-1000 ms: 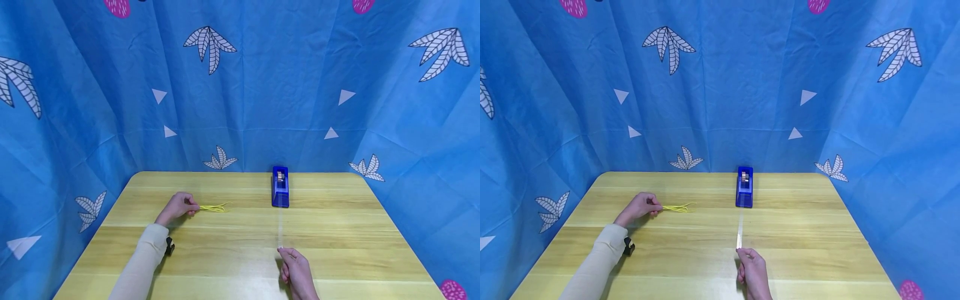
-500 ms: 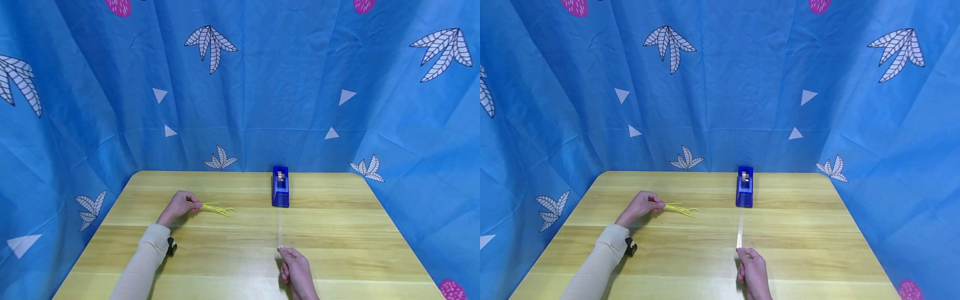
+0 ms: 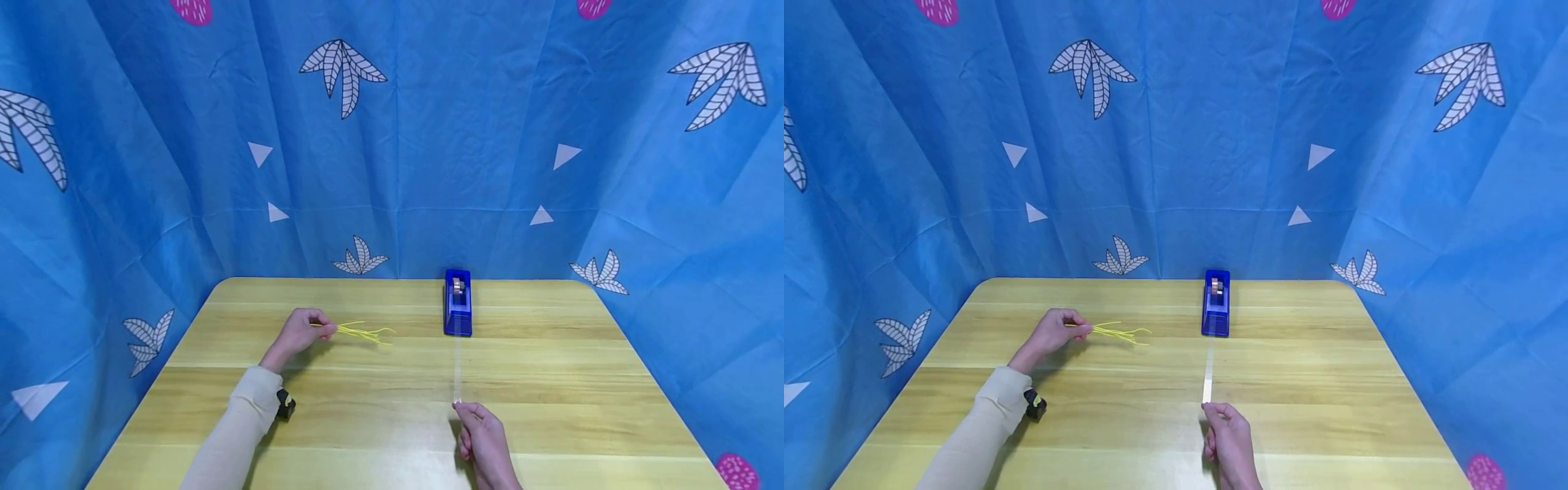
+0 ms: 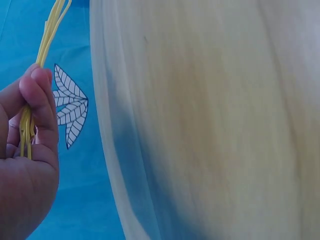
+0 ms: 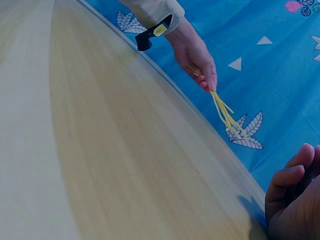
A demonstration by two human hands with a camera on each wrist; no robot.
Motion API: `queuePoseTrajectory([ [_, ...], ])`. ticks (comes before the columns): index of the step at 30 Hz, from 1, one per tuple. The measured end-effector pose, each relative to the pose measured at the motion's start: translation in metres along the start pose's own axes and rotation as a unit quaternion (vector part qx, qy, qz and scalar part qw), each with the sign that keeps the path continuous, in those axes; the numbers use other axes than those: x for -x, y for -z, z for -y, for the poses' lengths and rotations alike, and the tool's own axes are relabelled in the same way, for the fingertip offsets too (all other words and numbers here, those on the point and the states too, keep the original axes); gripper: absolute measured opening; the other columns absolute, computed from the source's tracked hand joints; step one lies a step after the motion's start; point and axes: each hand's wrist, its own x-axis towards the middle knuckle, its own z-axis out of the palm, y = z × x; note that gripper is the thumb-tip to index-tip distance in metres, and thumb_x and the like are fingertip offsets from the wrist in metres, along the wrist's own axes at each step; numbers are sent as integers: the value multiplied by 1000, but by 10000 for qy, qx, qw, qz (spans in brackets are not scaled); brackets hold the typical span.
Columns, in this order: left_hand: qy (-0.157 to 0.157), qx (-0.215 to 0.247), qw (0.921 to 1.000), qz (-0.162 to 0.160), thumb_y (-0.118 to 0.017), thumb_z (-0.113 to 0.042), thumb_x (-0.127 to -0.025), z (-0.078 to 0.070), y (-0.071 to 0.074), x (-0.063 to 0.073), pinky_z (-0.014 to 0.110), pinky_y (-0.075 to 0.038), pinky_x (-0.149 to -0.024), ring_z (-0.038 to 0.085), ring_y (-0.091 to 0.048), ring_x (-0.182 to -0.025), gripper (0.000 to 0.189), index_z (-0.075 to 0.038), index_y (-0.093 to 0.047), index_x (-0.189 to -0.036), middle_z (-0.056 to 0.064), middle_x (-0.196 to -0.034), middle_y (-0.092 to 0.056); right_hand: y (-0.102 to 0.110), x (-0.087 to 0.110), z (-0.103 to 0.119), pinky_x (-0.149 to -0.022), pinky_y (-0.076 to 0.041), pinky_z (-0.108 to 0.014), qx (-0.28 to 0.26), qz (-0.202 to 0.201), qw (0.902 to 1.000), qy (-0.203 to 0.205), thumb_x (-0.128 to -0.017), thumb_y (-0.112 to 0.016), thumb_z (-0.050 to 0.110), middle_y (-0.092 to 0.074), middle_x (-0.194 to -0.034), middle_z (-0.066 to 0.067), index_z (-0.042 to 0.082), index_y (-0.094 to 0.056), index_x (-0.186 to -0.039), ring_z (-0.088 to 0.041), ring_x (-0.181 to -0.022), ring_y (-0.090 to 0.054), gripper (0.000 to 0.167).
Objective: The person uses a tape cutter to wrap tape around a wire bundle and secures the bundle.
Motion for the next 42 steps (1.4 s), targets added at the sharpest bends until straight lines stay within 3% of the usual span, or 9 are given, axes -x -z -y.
queuePoseTrajectory([
  [8, 187, 198, 9996, 10, -77, -12, -94, -5, -7, -1, 33, -58, -75, 19, -67, -79, 10, -4, -73, -91, 7, -85, -72, 0, -1, 0, -45, -36, -16, -21, -7, 10000, -2, -105, -54, 11, -41, -54, 11, -9, -56, -122, -3, -46, -38, 27],
  [14, 126, 484, 9987, -11, -74, -10, -96, -6, -12, -2, 33, -59, -75, 24, -67, -81, 9, -3, -69, -93, 11, -88, -71, -1, -1, 0, -44, -36, -16, -41, -32, 10000, -11, -105, -54, 11, -41, -53, 11, -9, -57, -120, -3, -45, -38, 25],
  [32, 43, 750, 9971, -102, -73, -5, -95, -10, -27, -2, 31, -58, -78, 17, -67, -81, 11, -1, -66, -89, 7, -90, -72, -2, 0, 0, -44, -35, -17, -46, -26, 10000, 25, -105, -55, 12, -40, -53, 10, -7, -58, -117, -4, -45, -37, 23],
  [42, -30, 1238, 9923, -23, -71, -1, -95, -11, -32, -3, 29, -60, -77, 15, -68, -81, 9, 3, -64, -91, 11, -91, -73, 0, 0, 0, -44, -35, -16, -8, 5, 10000, 37, -106, -53, 12, -41, -54, 10, -10, -56, -120, -3, -45, -38, 26],
])
